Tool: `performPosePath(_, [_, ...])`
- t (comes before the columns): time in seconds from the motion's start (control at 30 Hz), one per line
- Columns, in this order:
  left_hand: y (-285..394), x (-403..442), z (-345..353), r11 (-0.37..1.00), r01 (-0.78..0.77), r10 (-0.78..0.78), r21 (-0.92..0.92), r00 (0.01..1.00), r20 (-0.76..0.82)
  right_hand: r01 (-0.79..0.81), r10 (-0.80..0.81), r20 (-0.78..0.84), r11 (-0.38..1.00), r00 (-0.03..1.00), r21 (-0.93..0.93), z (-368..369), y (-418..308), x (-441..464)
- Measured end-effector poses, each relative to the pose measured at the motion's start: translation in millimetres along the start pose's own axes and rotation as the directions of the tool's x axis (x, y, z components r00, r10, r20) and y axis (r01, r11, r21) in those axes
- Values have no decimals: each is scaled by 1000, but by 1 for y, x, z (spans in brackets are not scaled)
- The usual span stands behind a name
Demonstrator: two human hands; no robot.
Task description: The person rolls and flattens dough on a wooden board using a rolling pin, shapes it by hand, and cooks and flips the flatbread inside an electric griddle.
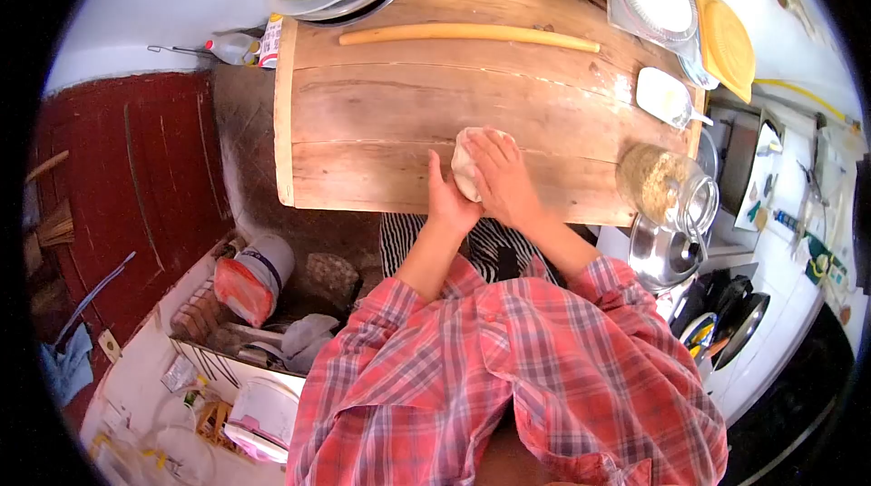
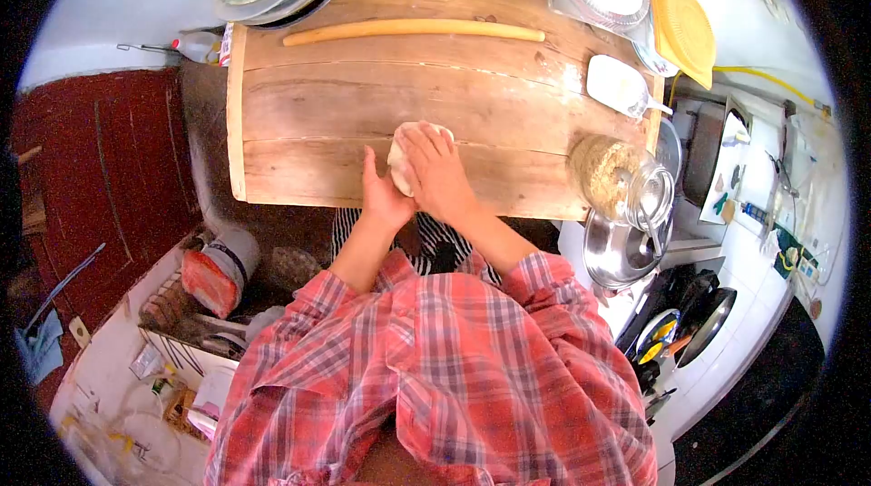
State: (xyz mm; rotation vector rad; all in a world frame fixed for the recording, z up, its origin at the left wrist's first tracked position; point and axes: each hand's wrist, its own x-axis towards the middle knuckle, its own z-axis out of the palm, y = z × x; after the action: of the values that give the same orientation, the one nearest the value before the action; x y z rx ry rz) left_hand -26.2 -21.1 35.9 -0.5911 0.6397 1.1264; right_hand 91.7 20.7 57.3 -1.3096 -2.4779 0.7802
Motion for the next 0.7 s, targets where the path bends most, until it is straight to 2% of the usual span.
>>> performPosePath(0.1, [0,-4,4,1000,-13,13,11,1000,-11,8,-11,53,998,999,59,-11,-19,-22])
performPosePath(0.17, [0,-8,6,993,-70,68,92,997,29,72,-78,87,995,993,70,-19,-31,-32])
performPosePath(0.23, [1,-1,-2,996,-46,42,79,998,47,86,-95,105,993,990,87,-26,-35,-39])
performPosePath(0.3, [-1,4,-7,969,-129,94,211,982,165,142,-154,145,986,977,90,-31,-37,-46])
performPosePath(0.37, [2,7,-9,978,-79,44,192,983,180,154,-165,135,984,977,94,-38,-36,-49])
performPosePath(0.43, [10,10,2,927,-115,26,357,969,245,184,-212,128,962,969,204,-54,-33,-47])
performPosePath(0.47, [15,12,8,926,-118,28,358,969,247,187,-215,126,961,968,203,-62,-28,-47])
performPosePath(0.5, [21,12,20,889,-204,86,409,953,290,31,-37,14,951,999,307,-71,-19,-46])
performPosePath(0.53, [23,9,32,843,-288,138,454,932,335,-109,155,-76,900,985,422,-80,-13,-40])
performPosePath(0.57, [23,4,44,843,-289,138,454,931,338,-197,341,-204,835,918,513,-83,-8,-25])
performPosePath(0.6, [23,-1,57,796,-342,171,499,918,357,-187,475,-248,695,844,694,-75,4,-9])
performPosePath(0.63, [23,-3,67,744,-394,203,540,903,378,-181,472,-256,699,843,692,-76,3,4])
performPosePath(0.67, [24,1,76,565,-531,214,631,833,510,-125,571,-83,316,817,941,-78,-1,17])
performPosePath(0.7, [22,1,86,561,-539,214,629,828,518,-49,577,119,-135,808,990,-80,-4,28])
